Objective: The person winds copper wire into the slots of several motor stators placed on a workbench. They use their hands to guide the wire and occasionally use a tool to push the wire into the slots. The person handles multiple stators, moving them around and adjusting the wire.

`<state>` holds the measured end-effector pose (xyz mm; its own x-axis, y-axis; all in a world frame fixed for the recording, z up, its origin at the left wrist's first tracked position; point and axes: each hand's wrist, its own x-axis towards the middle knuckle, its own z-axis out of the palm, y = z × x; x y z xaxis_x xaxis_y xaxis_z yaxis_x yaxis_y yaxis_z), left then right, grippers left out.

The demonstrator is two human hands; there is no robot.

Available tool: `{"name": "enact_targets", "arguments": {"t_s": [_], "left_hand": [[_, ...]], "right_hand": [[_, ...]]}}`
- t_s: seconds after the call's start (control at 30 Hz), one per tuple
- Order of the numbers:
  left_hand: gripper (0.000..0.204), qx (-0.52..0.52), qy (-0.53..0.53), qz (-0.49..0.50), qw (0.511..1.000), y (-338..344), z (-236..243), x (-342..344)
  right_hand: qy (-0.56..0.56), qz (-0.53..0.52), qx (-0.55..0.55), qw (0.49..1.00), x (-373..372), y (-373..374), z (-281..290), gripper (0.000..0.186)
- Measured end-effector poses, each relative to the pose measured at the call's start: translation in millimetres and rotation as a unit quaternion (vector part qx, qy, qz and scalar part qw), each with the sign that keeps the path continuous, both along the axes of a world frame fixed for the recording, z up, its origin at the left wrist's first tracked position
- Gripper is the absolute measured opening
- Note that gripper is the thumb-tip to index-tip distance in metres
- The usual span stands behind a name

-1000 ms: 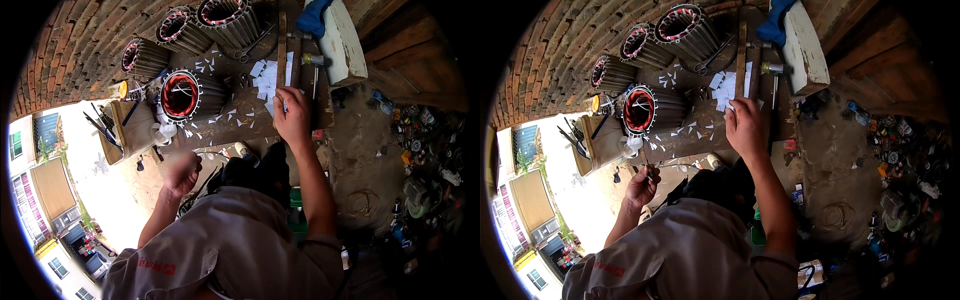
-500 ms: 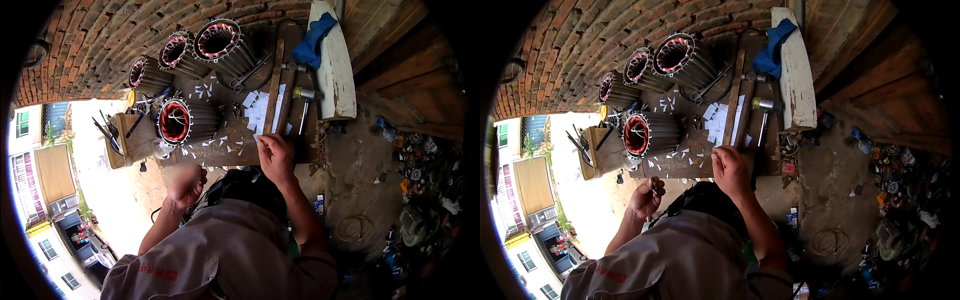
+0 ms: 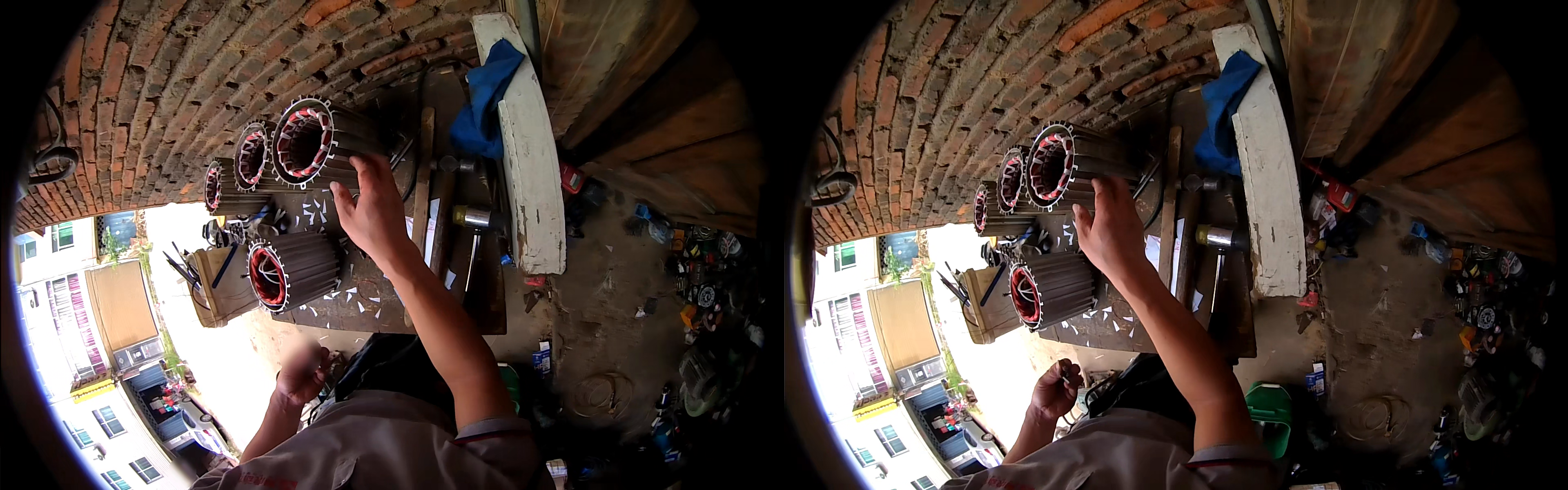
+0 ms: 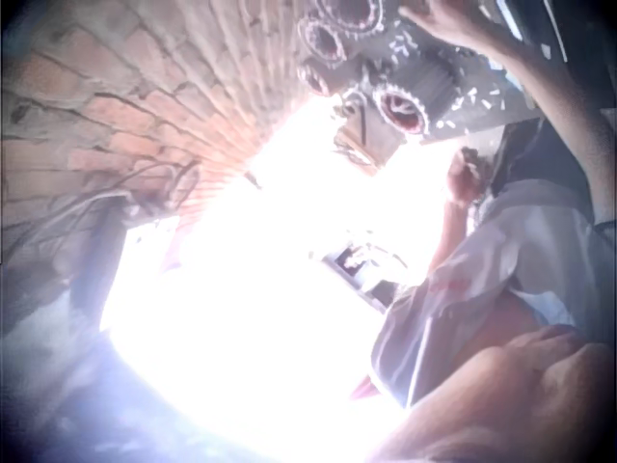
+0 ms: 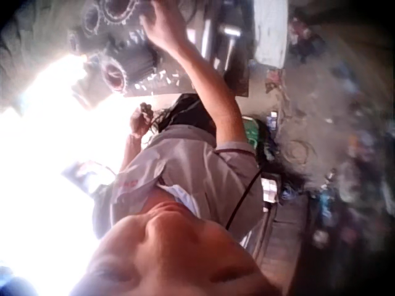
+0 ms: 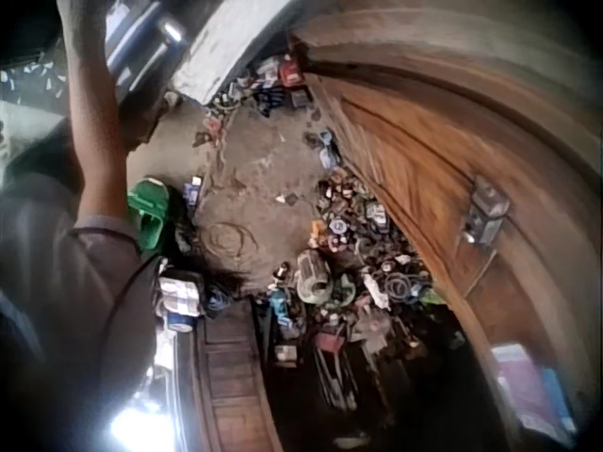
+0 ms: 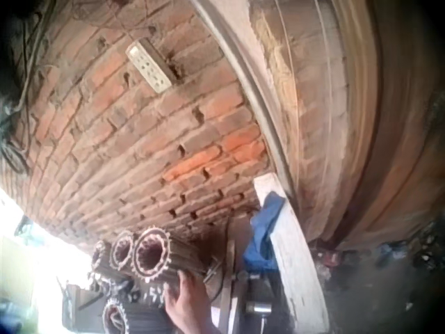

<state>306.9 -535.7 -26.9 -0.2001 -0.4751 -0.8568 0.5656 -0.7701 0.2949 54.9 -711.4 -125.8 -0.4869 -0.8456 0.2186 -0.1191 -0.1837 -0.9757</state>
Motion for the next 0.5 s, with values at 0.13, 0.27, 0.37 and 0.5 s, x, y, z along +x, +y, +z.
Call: {"name": "enact_targets", "arguments": {"t_s": [0.13, 0.27, 0.37, 0.5], "left_hand": [[0.012, 0.020, -0.011, 0.011, 1.000, -8, -8, -9], [0.015, 0.029, -0.014, 0.009, 0.999, -16, -6, -26], [0.022, 0.010, -0.014, 0.023, 1.000, -6, -14, -12], [0.024, 0.010, 0.018, 0.026, 0.999, -21, -9, -34]], "right_hand": [[-0.019, -0.004, 0.000, 1.000, -1, -6, -1, 0.045], [-0.003, -0.006, 0.002, 1.000, -1, -9, -3, 0.045], [-0.020, -0.005, -0.005, 1.000, -2, -7, -8, 0.039], [-0.031, 0.016, 0.015, 0.999, -11, -7, -10, 0.031]]}}
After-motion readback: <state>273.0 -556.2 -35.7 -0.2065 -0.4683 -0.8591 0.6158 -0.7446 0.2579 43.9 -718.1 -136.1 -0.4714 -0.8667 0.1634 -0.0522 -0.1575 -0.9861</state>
